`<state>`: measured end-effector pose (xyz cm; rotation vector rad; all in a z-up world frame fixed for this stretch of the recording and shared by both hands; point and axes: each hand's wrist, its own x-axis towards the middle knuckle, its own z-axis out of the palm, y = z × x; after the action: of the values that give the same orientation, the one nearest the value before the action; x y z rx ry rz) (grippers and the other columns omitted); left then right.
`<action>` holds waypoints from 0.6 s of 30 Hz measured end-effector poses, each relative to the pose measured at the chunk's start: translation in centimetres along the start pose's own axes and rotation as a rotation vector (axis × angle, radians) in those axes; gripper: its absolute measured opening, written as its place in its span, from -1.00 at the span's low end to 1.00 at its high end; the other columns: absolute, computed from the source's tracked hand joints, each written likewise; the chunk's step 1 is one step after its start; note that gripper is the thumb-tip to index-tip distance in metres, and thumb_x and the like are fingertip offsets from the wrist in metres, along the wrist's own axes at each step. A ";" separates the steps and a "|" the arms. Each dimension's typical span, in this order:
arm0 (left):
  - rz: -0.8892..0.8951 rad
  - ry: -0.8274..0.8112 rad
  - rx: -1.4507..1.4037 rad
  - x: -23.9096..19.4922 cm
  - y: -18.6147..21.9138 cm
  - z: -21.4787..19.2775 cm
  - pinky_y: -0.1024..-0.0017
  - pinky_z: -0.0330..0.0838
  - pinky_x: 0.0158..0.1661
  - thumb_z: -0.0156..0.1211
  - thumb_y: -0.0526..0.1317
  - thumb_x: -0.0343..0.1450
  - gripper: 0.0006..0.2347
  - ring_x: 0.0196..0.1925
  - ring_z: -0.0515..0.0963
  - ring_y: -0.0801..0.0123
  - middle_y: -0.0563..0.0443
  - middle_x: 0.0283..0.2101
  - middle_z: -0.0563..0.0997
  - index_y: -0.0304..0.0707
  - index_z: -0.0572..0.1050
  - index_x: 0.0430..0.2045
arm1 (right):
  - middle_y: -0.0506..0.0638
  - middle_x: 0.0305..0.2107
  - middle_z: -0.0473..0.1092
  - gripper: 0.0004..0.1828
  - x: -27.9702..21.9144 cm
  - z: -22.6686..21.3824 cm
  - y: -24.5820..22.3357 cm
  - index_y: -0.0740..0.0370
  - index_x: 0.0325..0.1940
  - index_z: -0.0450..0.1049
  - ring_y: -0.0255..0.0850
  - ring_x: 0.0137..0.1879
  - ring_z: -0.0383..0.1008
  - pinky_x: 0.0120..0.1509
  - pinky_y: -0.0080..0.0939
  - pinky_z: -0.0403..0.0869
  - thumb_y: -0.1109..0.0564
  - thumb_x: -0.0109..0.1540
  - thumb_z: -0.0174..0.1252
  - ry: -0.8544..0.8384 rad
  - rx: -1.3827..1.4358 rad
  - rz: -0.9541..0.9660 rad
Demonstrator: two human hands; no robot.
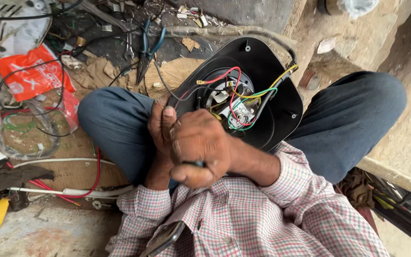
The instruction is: The person disassembles a black cylindrical appliance, exposing internal wiring and components. They use pliers and a screwdriver to strip wire ends and adjust connections within the device while sitting on the floor.
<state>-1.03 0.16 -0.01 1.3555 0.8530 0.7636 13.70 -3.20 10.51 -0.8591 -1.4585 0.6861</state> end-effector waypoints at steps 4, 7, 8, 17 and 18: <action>0.218 0.062 0.134 -0.1 -1.1 0.1 0.27 0.53 -0.09 -0.13 -0.14 0.67 -0.69 -0.14 0.59 0.24 -0.24 -0.12 0.61 -0.53 0.43 0.00 | 0.05 -0.61 0.22 -0.59 0.2 0.7 0.2 0.25 -0.54 0.33 -0.04 -0.50 0.33 -0.38 -0.01 0.27 0.02 0.34 0.12 0.138 -0.109 0.004; 0.340 0.078 0.329 0.1 -2.2 0.1 0.24 0.50 -0.14 -0.15 -0.20 0.67 -0.71 -0.18 0.56 0.15 -0.32 -0.19 0.55 -0.59 0.38 0.01 | 0.01 -0.64 0.29 -0.60 -0.5 1.2 0.7 0.25 -0.56 0.33 -0.14 -0.54 0.36 -0.47 -0.07 0.32 0.06 0.35 0.07 0.393 -0.161 -0.062; 0.146 0.076 0.230 -0.4 -2.3 0.1 0.28 0.43 -0.23 -0.12 -0.18 0.64 -0.69 -0.29 0.50 0.23 -0.24 -0.28 0.54 -0.58 0.44 0.01 | 0.02 -0.63 0.30 -0.58 -0.9 1.4 0.3 0.26 -0.54 0.34 -0.14 -0.52 0.38 -0.46 -0.09 0.33 0.03 0.37 0.06 0.430 -0.175 0.008; 0.170 -0.082 0.142 0.1 -1.0 -0.9 0.31 0.42 0.08 -0.17 -0.14 0.67 -0.67 0.01 0.56 0.17 -0.22 -0.03 0.58 -0.51 0.43 0.10 | 0.10 -0.50 0.36 -0.56 1.0 -0.6 -1.9 0.35 -0.40 0.40 0.01 -0.40 0.45 -0.31 -0.04 0.41 -0.04 0.42 0.11 0.163 -0.149 0.025; 0.178 -0.103 0.134 0.7 -1.1 -0.7 0.30 0.42 0.14 -0.17 -0.14 0.68 -0.67 0.07 0.57 0.15 -0.23 0.01 0.58 -0.50 0.43 0.11 | 0.08 -0.48 0.39 -0.55 0.7 -1.8 -3.0 0.31 -0.39 0.39 -0.03 -0.41 0.47 -0.31 -0.09 0.44 -0.10 0.42 0.10 0.176 -0.096 0.060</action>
<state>-1.33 1.07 -1.20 1.5921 0.7191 0.7774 15.15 -4.39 13.49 -1.0153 -1.3201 0.5731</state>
